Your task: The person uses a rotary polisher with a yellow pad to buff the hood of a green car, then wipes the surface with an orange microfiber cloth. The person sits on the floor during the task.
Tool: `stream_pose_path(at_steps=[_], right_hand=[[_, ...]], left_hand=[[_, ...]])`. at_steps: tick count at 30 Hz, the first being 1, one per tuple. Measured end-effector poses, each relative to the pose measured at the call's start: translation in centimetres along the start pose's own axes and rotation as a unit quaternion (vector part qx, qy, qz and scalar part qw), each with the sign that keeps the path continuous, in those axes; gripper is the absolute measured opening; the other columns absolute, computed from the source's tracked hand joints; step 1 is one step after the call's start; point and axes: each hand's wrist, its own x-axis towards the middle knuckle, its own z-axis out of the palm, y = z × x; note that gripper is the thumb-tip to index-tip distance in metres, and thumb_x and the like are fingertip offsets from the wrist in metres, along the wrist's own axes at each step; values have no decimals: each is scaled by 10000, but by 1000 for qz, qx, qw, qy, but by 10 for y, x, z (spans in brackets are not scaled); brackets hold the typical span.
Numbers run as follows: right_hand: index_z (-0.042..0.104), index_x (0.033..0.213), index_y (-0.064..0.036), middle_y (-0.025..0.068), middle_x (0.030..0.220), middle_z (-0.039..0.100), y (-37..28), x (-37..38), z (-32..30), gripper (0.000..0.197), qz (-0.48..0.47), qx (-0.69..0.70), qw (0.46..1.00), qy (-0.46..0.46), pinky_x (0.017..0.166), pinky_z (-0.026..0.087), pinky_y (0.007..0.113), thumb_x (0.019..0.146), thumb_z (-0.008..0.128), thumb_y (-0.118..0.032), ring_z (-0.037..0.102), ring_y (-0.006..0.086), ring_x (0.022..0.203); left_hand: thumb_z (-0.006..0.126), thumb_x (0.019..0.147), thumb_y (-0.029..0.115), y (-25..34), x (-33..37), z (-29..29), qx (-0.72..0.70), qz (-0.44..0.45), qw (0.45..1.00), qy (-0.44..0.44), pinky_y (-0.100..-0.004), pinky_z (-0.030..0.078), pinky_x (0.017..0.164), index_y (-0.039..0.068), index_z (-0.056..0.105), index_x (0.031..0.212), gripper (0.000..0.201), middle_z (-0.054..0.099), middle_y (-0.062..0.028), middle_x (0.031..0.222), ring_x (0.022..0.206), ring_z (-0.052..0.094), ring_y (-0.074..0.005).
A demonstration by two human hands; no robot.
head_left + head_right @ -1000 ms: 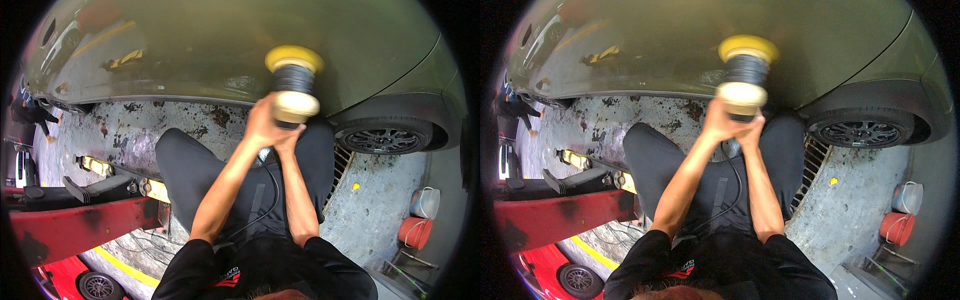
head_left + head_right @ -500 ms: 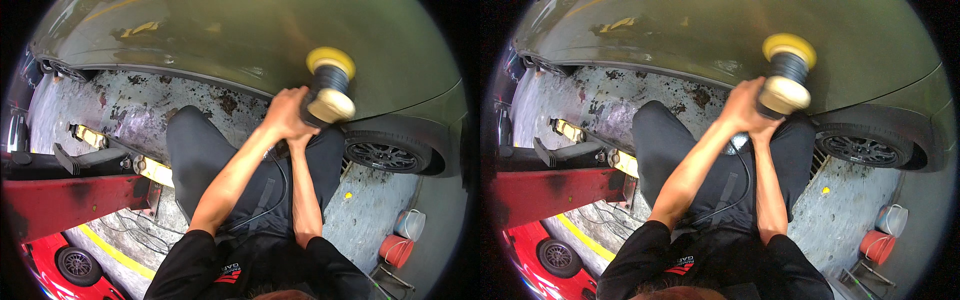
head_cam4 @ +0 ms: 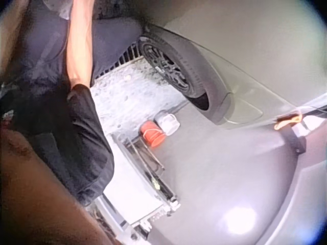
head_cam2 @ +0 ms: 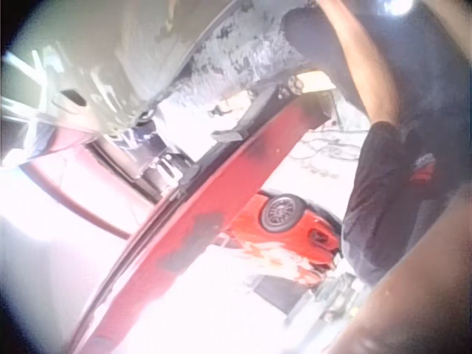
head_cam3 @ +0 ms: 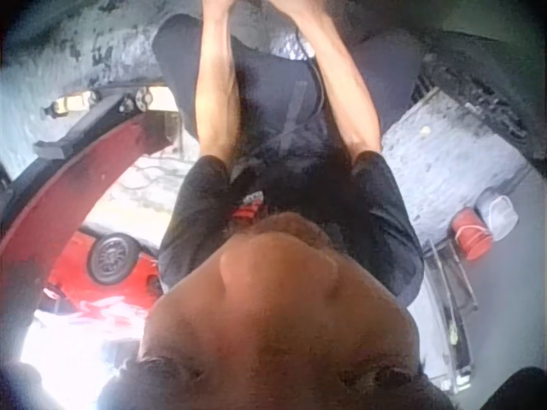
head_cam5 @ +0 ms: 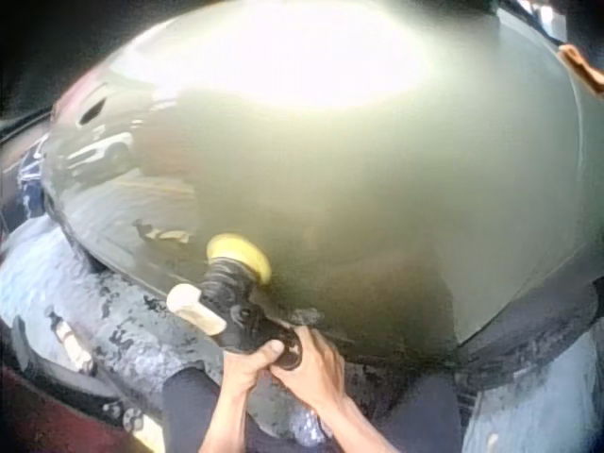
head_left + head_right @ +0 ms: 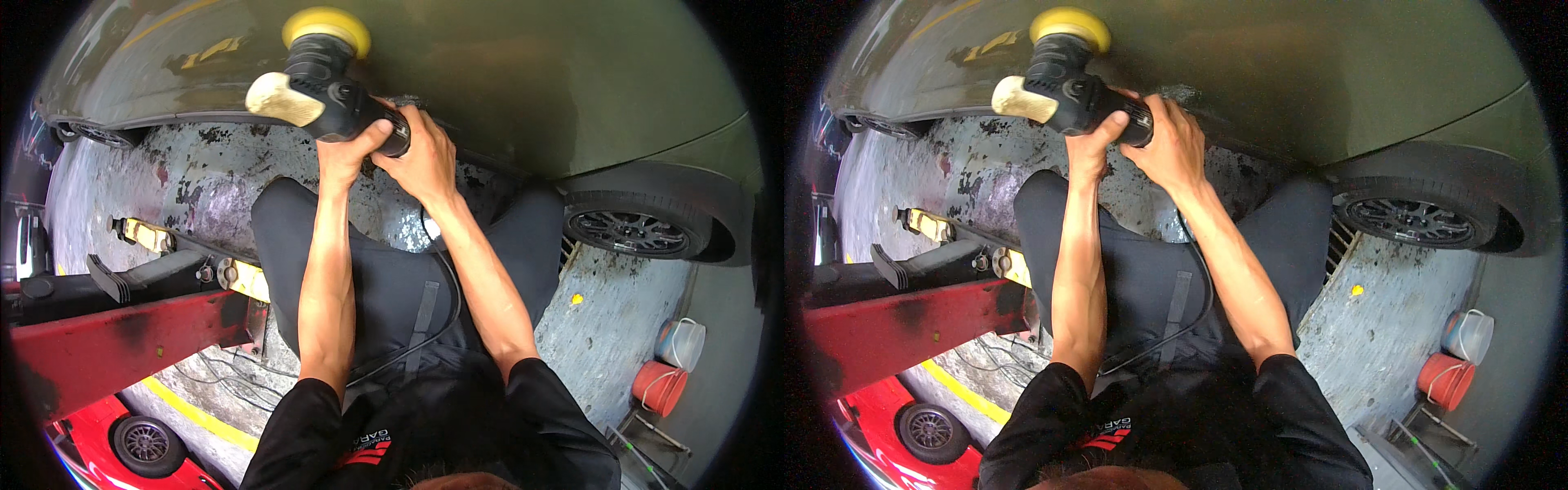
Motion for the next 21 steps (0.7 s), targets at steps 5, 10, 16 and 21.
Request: stream_pose_path(at_steps=[5, 10, 16, 21], right_hand=[[674, 1207, -102, 155, 1086, 740, 25, -8, -29, 622, -40, -3, 999, 8, 853, 608, 500, 662, 929, -256, 756, 402, 1013], [673, 1316, 31, 230, 1237, 752, 88, -68, -38, 641, 94, 100, 987, 79, 934, 604, 418, 759, 882, -207, 777, 315, 1126], [674, 1298, 42, 242, 1192, 768, 131, -115, -45, 613, 121, 175, 966, 149, 935, 610, 431, 778, 880, -209, 784, 342, 1107], [675, 1282, 52, 252, 1154, 781, 115, -87, -28, 591, 85, 170, 977, 94, 936, 614, 442, 794, 878, -211, 791, 364, 1091]], left_hand=[[874, 863, 125, -9, -9, 29, -13, -7, 1000, 21, -401, 579, 1022, 24, 698, 1276, 461, 780, -121, 1170, 1075, 735, -237], [1040, 645, 319, -19, -24, 101, 109, -57, 989, -76, -431, 605, 967, -2, 713, 1224, 739, 789, -134, 1151, 1066, 767, -275], [1017, 541, 451, -13, -28, 161, 379, 74, 898, -209, -490, 519, 939, -16, 652, 1210, 893, 716, -218, 1040, 1002, 683, -425], [1022, 585, 451, -15, -26, 122, 380, 86, 913, -120, -491, 603, 882, -2, 620, 1310, 945, 755, -229, 1050, 1010, 762, -437]])
